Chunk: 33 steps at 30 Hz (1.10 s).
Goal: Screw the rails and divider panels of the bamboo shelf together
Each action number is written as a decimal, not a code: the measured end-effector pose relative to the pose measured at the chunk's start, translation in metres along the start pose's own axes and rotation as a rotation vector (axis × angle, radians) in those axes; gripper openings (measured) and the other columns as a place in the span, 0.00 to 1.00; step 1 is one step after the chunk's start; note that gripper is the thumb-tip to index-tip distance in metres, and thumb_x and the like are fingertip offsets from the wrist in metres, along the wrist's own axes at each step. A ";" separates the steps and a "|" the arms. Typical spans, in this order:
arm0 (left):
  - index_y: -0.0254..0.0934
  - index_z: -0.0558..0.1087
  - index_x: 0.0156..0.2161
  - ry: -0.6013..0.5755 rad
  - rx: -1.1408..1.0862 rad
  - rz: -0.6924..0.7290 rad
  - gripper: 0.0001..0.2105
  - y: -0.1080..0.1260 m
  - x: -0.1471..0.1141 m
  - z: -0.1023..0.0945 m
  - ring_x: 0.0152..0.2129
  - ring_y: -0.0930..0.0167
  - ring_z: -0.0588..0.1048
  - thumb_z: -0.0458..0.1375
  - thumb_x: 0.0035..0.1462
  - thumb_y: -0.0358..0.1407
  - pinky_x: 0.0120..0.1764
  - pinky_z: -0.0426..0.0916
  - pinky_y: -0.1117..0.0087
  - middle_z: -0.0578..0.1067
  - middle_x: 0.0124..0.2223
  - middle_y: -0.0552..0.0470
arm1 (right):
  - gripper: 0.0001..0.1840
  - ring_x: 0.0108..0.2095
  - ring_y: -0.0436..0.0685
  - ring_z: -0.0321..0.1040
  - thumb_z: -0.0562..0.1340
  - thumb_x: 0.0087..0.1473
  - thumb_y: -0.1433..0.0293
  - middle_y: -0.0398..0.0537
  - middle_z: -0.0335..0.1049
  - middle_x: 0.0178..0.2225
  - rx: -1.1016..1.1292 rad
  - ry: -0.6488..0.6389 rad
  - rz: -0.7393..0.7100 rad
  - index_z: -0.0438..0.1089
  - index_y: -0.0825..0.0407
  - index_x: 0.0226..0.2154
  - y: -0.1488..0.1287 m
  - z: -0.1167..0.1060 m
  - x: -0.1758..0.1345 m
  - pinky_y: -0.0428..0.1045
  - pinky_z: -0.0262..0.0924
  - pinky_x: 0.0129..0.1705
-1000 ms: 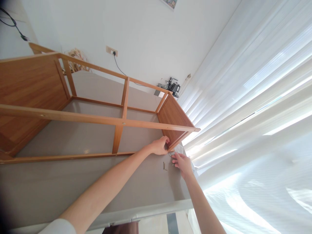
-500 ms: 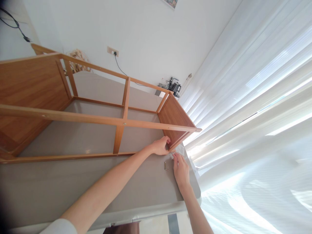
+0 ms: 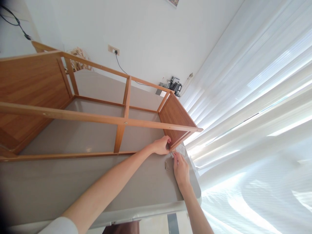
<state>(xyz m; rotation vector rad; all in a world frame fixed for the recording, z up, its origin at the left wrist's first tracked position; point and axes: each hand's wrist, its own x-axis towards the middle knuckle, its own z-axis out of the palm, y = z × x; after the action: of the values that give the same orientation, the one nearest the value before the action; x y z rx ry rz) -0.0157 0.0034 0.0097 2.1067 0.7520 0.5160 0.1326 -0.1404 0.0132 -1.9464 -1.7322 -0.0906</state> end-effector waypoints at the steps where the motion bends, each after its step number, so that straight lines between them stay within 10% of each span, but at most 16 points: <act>1: 0.44 0.60 0.51 0.000 0.001 0.000 0.29 0.000 0.000 0.000 0.43 0.64 0.76 0.65 0.47 0.46 0.45 0.72 0.63 0.68 0.57 0.50 | 0.24 0.36 0.59 0.71 0.45 0.67 0.54 0.51 0.76 0.38 -0.005 0.001 -0.007 0.72 0.48 0.43 0.000 0.000 0.000 0.50 0.60 0.37; 33: 0.45 0.59 0.51 -0.015 0.005 -0.017 0.28 0.003 -0.002 -0.002 0.46 0.63 0.75 0.65 0.48 0.48 0.50 0.70 0.62 0.68 0.57 0.50 | 0.22 0.36 0.58 0.71 0.46 0.68 0.58 0.50 0.76 0.40 -0.055 0.006 -0.053 0.72 0.48 0.45 -0.001 0.001 0.000 0.50 0.60 0.38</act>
<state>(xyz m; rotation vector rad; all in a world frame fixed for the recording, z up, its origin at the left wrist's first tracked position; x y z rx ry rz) -0.0172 0.0021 0.0133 2.1052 0.7626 0.4894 0.1313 -0.1400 0.0130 -1.9372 -1.7951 -0.1641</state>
